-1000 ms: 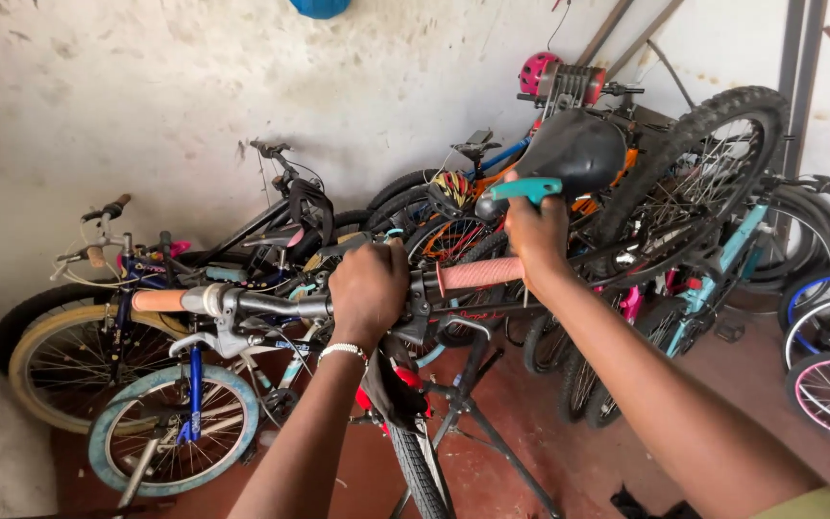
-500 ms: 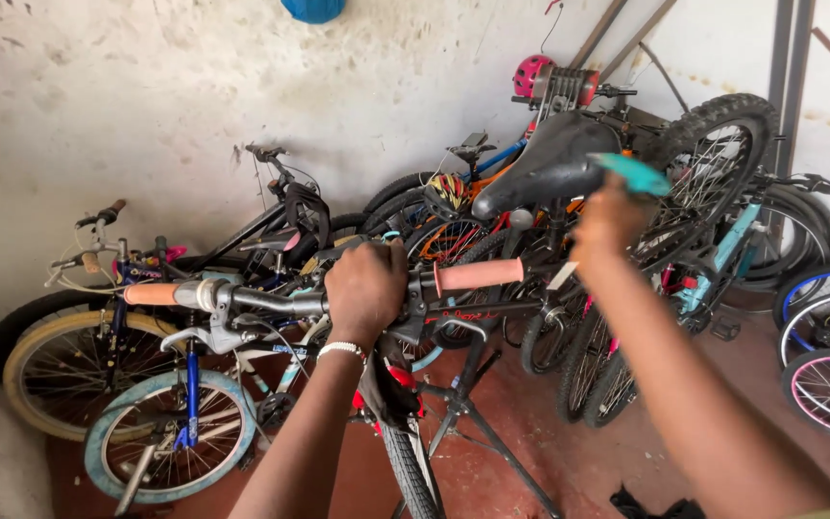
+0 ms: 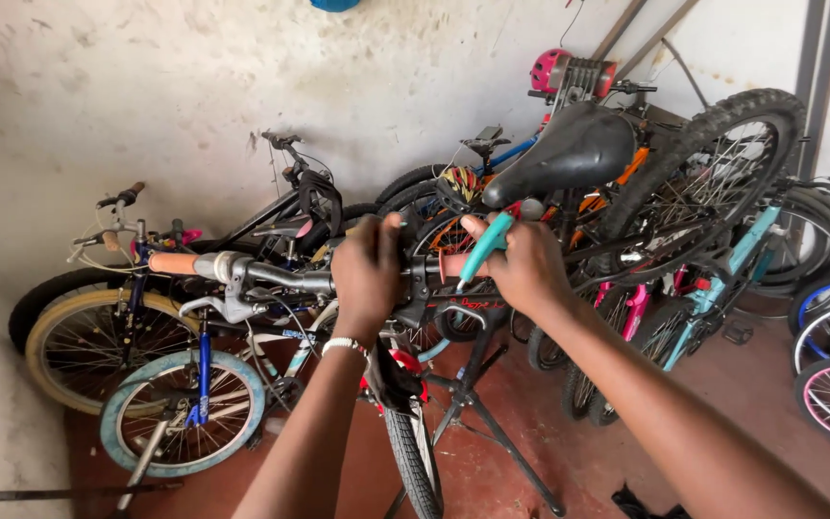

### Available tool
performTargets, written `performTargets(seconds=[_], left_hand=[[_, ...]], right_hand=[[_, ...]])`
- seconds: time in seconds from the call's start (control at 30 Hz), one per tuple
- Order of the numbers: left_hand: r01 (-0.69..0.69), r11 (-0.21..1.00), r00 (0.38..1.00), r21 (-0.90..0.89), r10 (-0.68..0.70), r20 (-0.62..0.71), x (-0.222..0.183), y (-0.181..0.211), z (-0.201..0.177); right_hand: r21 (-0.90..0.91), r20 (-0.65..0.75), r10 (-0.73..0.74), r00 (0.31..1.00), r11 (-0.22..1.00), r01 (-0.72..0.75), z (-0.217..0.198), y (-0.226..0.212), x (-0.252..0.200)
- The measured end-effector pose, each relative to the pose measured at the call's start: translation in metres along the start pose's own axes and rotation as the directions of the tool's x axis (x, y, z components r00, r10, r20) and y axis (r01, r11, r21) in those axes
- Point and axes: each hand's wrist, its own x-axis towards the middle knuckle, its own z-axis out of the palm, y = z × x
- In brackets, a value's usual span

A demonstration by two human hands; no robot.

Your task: Routing and adjusting brake cables and handlebars on a mountain bike using hand tools.

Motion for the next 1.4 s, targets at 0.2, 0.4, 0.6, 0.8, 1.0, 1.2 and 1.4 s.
performTargets(seconds=[0.2, 0.4, 0.6, 0.8, 1.0, 1.2, 1.4], left_hand=[[0.162, 0.743, 0.780, -0.650, -0.500, -0.377, -0.036, -0.015, -0.001], [0.542, 0.543, 0.688, -0.641, -0.725, -0.032, -0.068, 0.013, -0.001], [0.568, 0.495, 0.790, -0.658, -0.551, 0.268, -0.047, 0.023, -0.004], [0.548, 0.324, 0.824, -0.771, -0.368, 0.431, -0.042, -0.009, 0.009], [0.602, 0.586, 0.760, -0.543, -0.630, 0.163, -0.041, 0.021, 0.014], [0.521, 0.504, 0.830, -0.689, -0.487, 0.272, -0.053, 0.029, 0.007], [0.638, 0.587, 0.769, -0.499, -0.519, 0.373, -0.049, 0.067, -0.010]], right_hand=[[0.083, 0.094, 0.066, 0.993, 0.994, -0.073, -0.002, 0.017, 0.008], [0.326, 0.158, 0.061, 0.986, 0.939, -0.111, -0.004, 0.021, 0.013], [0.394, 0.185, 0.071, 0.980, 0.908, -0.140, 0.002, 0.026, 0.018], [0.380, 0.180, 0.065, 0.982, 0.916, -0.131, -0.001, 0.017, 0.013], [0.147, 0.081, 0.176, 0.981, 0.971, -0.187, 0.004, 0.020, 0.014], [0.098, 0.016, 0.318, 0.948, 0.943, -0.318, 0.011, 0.015, 0.016], [0.096, 0.013, 0.338, 0.941, 0.937, -0.337, 0.009, 0.013, 0.014]])
